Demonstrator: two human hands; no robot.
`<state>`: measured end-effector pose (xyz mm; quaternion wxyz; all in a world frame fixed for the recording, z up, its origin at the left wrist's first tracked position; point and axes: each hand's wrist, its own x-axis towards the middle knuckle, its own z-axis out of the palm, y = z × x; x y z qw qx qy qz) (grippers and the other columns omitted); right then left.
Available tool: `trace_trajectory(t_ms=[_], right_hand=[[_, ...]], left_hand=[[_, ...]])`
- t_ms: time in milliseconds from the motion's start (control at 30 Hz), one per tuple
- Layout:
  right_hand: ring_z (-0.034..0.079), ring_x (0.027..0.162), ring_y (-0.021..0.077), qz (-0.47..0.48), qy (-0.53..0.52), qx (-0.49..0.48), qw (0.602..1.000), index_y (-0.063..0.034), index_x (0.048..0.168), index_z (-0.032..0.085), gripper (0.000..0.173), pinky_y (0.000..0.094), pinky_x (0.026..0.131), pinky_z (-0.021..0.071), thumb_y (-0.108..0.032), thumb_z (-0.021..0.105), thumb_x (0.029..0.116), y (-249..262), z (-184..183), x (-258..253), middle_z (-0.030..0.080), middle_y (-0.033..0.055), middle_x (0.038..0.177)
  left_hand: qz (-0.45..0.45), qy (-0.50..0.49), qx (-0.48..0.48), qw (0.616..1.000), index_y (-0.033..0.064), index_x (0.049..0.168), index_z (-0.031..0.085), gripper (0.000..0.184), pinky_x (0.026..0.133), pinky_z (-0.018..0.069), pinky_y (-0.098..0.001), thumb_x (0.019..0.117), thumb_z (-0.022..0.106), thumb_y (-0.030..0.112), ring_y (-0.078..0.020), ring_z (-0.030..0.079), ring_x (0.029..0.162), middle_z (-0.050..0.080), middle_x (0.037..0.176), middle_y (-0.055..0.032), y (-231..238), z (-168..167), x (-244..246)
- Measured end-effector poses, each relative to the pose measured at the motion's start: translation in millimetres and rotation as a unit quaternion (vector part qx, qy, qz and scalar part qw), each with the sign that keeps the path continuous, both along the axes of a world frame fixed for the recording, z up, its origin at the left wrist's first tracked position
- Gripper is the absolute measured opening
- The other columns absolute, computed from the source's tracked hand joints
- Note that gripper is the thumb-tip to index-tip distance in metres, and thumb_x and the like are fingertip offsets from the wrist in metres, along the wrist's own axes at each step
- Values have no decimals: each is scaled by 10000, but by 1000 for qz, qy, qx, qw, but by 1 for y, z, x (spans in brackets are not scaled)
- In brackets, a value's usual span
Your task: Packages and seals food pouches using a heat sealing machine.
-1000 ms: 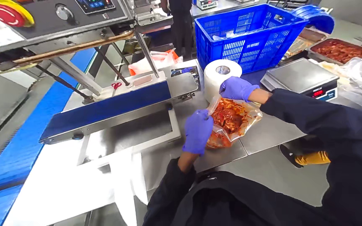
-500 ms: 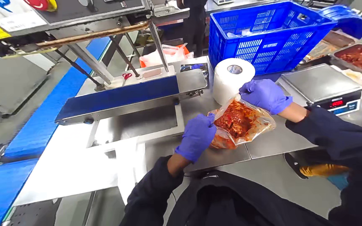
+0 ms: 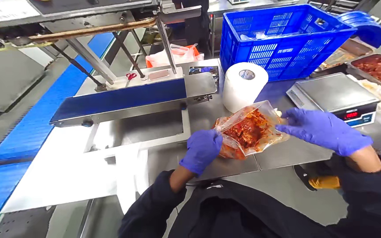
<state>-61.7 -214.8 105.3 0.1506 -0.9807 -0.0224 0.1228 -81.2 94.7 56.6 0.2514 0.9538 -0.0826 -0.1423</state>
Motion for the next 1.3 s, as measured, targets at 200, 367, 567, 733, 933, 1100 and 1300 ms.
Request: trace_trajectory(t_ms=[200, 367, 567, 733, 933, 1100, 1300], right_hand=[[598, 638, 335, -21, -41, 58, 997, -28, 842, 659, 290, 574, 573, 427, -291, 634, 961, -14, -48, -35, 591, 141, 669], [659, 720, 413, -83, -52, 0, 995, -41, 952, 674, 288, 636, 605, 463, -322, 726, 923, 10, -52, -51, 656, 187, 744], [675, 869, 468, -97, 42, -51, 993, -17, 980, 703, 336, 672, 712, 474, -340, 616, 1006, 2, -61, -35, 689, 248, 866], [593, 683, 352, -78, 29, 24, 996, -36, 791, 673, 254, 588, 607, 410, -215, 650, 970, -11, -45, -27, 600, 156, 686], [522, 621, 213, -83, 55, 89, 991, -35, 821, 688, 218, 481, 603, 420, -183, 675, 981, -26, -19, 19, 572, 84, 676], [455, 505, 134, -77, 87, 117, 986, -26, 795, 654, 231, 347, 514, 403, -120, 635, 1005, -30, -12, 71, 517, 45, 588], [542, 529, -33, -28, -15, 355, 934, -195, 797, 607, 200, 145, 522, 471, -163, 587, 993, -57, -42, 62, 587, -132, 622]], left_hand=[[-29, 8, -82, 996, 0, 824, 695, 431, 731, 511, -552, 1056, 459, 277, -318, 695, 796, 700, 772, -144, 10, -6, 4], [-64, -37, 58, 996, 14, 824, 685, 436, 693, 499, -593, 1050, 454, 307, -394, 700, 863, 689, 805, -191, 8, 20, -2], [-95, -28, 86, 991, 2, 818, 681, 423, 692, 492, -608, 1048, 459, 279, -417, 692, 872, 688, 817, -205, 15, 37, 6], [-113, 27, 109, 987, -4, 851, 686, 433, 710, 484, -613, 1062, 453, 294, -417, 684, 894, 688, 846, -211, 20, 53, 13], [-92, 110, 43, 989, 11, 856, 702, 468, 683, 484, -513, 1098, 430, 306, -266, 621, 687, 658, 733, -111, 32, 66, 46], [-60, 125, -25, 990, 29, 807, 659, 477, 484, 432, -318, 1113, 407, 294, -119, 482, 483, 569, 613, -29, 36, 63, 93], [8, 82, -325, 942, 182, 679, 589, 503, 440, 457, -180, 1102, 383, 360, -9, 530, 445, 592, 544, 93, 38, 22, 86]])
